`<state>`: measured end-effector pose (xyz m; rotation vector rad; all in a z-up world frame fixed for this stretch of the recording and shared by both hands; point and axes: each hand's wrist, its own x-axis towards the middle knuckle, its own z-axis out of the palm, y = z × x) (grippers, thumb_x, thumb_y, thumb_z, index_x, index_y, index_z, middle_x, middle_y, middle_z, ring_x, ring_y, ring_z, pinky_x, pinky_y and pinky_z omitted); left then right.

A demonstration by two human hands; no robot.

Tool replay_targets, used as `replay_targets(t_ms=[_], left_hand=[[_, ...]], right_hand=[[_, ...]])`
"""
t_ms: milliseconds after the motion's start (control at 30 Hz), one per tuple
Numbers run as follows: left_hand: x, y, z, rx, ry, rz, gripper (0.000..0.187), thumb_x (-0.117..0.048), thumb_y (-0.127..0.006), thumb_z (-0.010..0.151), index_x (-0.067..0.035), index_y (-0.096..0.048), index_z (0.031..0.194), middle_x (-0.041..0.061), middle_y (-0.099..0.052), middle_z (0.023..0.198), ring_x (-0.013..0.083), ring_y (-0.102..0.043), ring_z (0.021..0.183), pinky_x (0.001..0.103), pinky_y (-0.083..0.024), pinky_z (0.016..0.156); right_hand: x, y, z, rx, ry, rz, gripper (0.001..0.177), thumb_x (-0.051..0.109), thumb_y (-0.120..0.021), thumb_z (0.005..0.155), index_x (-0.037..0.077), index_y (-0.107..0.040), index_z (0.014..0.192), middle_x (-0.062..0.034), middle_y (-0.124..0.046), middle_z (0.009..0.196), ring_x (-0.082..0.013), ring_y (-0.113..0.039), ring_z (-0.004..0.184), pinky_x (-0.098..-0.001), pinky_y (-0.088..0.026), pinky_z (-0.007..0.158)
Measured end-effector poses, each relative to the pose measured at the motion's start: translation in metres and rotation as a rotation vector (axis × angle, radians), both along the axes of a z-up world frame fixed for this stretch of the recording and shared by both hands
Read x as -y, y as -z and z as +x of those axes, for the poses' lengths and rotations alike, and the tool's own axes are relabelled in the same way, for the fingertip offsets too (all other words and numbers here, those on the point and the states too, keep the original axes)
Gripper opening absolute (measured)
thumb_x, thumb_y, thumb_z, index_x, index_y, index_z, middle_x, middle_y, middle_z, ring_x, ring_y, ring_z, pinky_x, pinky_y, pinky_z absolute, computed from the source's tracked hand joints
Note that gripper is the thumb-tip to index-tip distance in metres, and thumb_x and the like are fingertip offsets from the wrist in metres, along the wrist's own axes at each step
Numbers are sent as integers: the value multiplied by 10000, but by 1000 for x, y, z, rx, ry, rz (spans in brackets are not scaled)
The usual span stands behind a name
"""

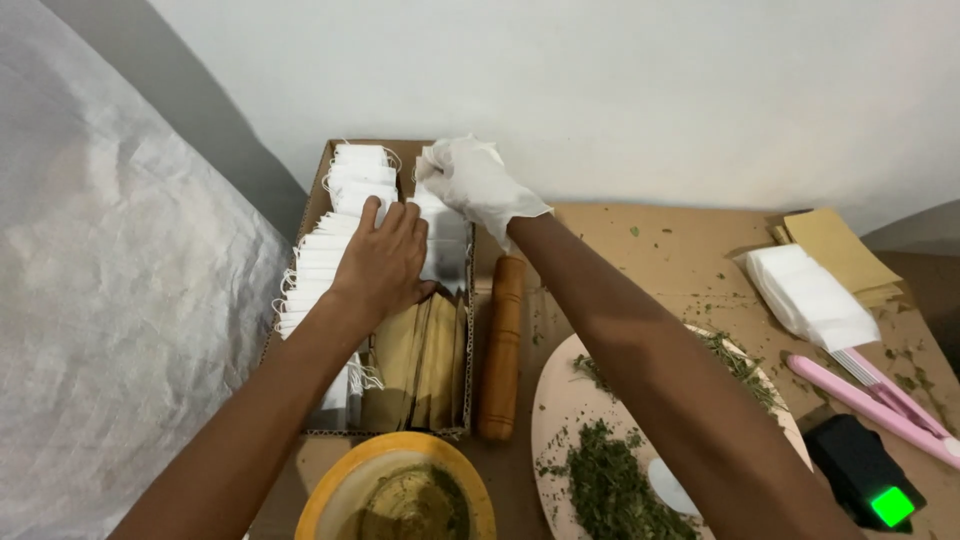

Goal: Filling small filter bags with dried tea leaves using a spoon and weighing them on a digital scale.

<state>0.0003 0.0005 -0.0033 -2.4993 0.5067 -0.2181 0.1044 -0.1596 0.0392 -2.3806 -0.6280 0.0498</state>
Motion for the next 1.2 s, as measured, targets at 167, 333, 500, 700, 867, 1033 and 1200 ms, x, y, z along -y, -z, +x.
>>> replay_targets(t_ms=[167,333,500,700,867,1033,1200], left_hand=[[2,-2,-3,-1,-3,-45,786,-730,-681,940,-90,-594,1388,106,-582,1323,244,-521,1310,549,-208,1227],[8,-17,-10,-71,-56,-134,744,-687,-712,929,-109,-563,1374,132,-636,1292,284,-567,1295,587,-180,1227],[9,-9,-4,-101,-38,-254,673,-561,-775,922,-129,-516,1368,182,-685,1351,333,-540,1429,619,-133,1248],[5,-4,-1,-90,-66,-293,680,-557,-805,904,-146,-479,1336,195,-715,1339,329,-521,1452,620,-94,1266],[5,-6,1,-72,-17,-273,695,-537,-827,892,-132,-499,1353,205,-743,1292,343,-550,1424,635,-119,1245],[0,-10,0,-80,-31,-230,708,-582,-811,911,-136,-498,1363,198,-743,1328,341,-563,1419,625,-112,1241],[3,-25,-13,-32,-13,-304,494,-528,-677,1049,-128,-570,1319,171,-764,1336,333,-588,1413,611,-149,1239]], right_hand=[[2,19,15,86,-20,-36,326,459,-688,983,254,-824,1197,-74,-817,1262,-409,-681,1335,-584,-449,1223],[4,44,34,123,-49,-37,353,509,-756,925,328,-813,1222,5,-813,1270,-377,-659,1366,-589,-451,1231],[2,39,32,214,-11,-153,435,450,-750,913,286,-788,1313,-47,-810,1229,-369,-709,1299,-571,-514,1164],[-1,39,34,228,-54,-94,450,523,-718,923,282,-768,1300,-21,-822,1169,-354,-712,1289,-571,-521,1148],[6,52,38,257,-98,-66,452,439,-724,934,177,-764,1300,-172,-791,1255,-462,-686,1276,-608,-525,1130],[-1,53,49,300,26,-126,418,533,-736,920,249,-742,1226,-75,-789,1189,-358,-720,1260,-563,-545,1137],[31,21,11,334,38,-94,284,498,-657,971,238,-748,1043,-60,-801,1055,-354,-753,1166,-526,-546,1095]])
